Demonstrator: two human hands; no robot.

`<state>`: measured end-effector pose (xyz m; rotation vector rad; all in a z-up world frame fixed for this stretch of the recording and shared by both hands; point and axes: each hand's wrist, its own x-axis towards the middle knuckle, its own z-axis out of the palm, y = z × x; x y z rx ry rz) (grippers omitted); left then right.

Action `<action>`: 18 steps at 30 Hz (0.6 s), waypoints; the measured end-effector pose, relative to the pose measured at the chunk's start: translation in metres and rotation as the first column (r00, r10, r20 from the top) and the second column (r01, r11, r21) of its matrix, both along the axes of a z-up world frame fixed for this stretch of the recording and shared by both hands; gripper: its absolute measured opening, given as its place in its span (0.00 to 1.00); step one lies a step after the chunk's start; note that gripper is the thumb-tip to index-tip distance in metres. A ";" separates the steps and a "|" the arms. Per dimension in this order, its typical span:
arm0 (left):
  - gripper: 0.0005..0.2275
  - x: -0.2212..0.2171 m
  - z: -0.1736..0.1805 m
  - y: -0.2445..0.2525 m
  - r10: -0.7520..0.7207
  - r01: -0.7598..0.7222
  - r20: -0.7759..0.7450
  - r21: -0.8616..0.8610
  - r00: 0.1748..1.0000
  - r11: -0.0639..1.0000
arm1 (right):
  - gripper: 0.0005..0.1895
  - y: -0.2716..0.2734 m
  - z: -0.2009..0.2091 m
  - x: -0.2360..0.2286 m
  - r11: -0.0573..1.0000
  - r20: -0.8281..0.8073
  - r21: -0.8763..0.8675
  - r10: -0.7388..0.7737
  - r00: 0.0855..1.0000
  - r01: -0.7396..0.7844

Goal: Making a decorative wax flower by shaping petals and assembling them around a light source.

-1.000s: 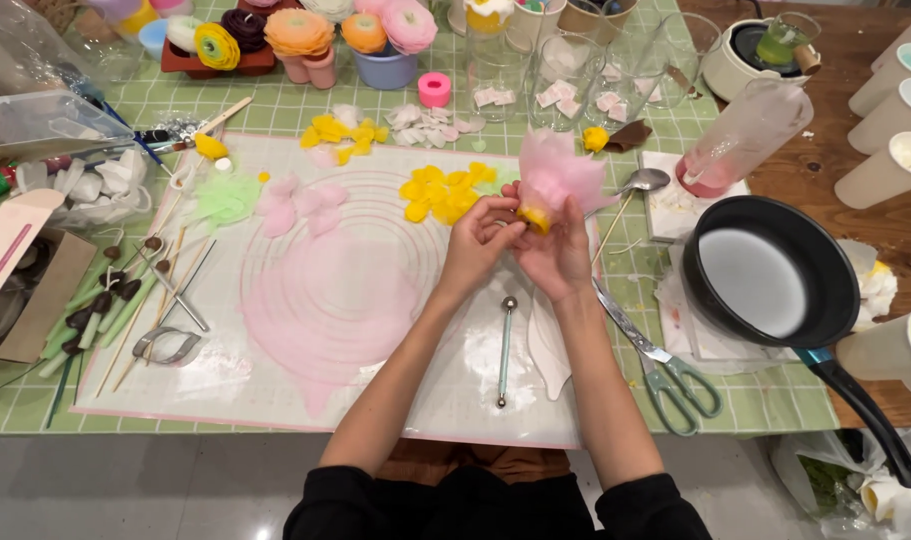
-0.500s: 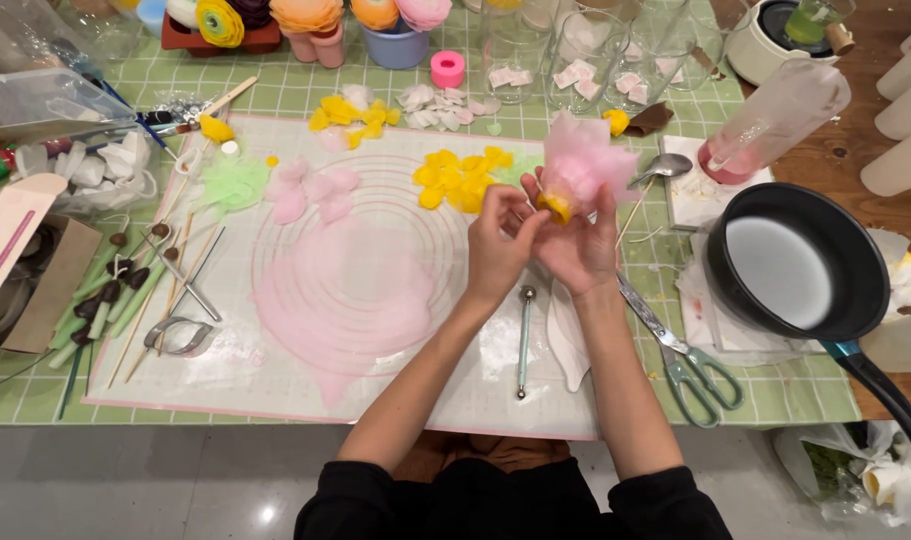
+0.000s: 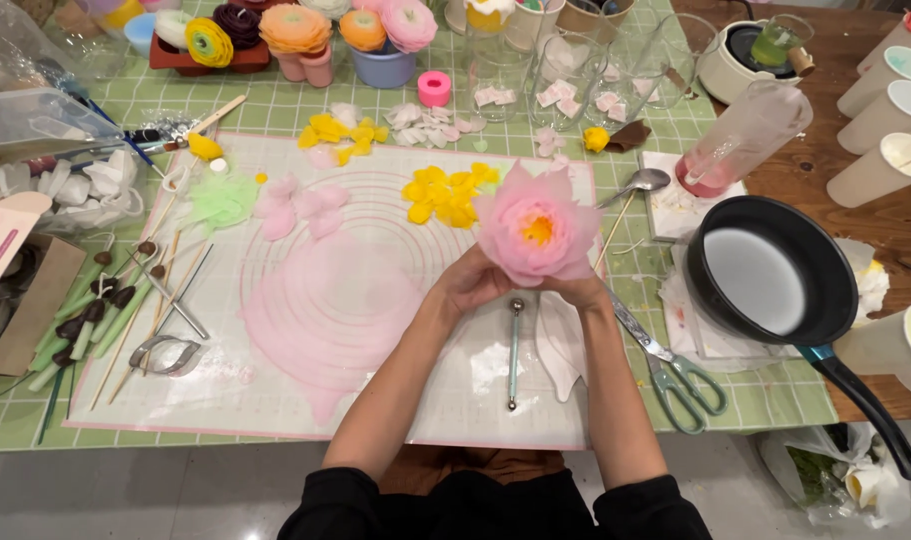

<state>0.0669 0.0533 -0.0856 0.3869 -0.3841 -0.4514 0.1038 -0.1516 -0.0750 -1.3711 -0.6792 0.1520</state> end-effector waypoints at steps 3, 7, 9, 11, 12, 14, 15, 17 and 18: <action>0.26 0.014 -0.026 0.003 -0.035 0.037 -0.071 0.024 0.997 0.999 | 0.48 -0.003 0.004 0.001 0.995 -0.071 -0.006 0.103 0.992 -0.104; 0.23 0.031 -0.072 0.002 -0.080 0.074 -0.249 -0.031 0.965 0.997 | 0.48 -0.004 0.005 0.003 0.976 -0.042 -0.173 0.126 0.991 -0.131; 0.22 0.034 -0.081 0.005 -0.089 0.084 -0.280 -0.028 0.956 0.996 | 0.47 -0.003 0.009 0.002 0.966 -0.034 -0.215 0.138 0.990 -0.142; 0.20 0.030 -0.083 0.009 -0.107 0.076 -0.349 -0.100 0.931 0.992 | 0.43 -0.001 0.015 -0.003 0.910 0.070 -0.410 0.093 0.993 -0.057; 0.20 0.027 -0.079 0.010 -0.105 0.073 -0.355 -0.102 0.929 0.992 | 0.43 -0.001 0.015 -0.005 0.910 0.064 -0.411 0.096 0.993 -0.062; 0.20 0.021 -0.069 0.013 -0.082 0.047 -0.382 -0.100 0.921 0.994 | 0.39 -0.001 0.017 -0.006 0.885 0.010 -0.461 0.075 0.997 -0.062; 0.20 0.020 -0.070 0.013 -0.081 0.045 -0.385 -0.102 0.920 0.994 | 0.39 -0.002 0.016 -0.006 0.884 0.007 -0.462 0.077 0.997 -0.065; 0.21 0.023 -0.069 0.012 -0.013 -0.013 -0.257 -0.100 0.966 0.995 | 0.40 -0.004 0.015 -0.005 0.911 0.010 -0.395 0.132 0.991 -0.118; 0.21 0.024 -0.068 0.011 -0.014 -0.013 -0.259 -0.101 0.966 0.995 | 0.40 -0.005 0.012 -0.005 0.911 0.007 -0.395 0.132 0.991 -0.119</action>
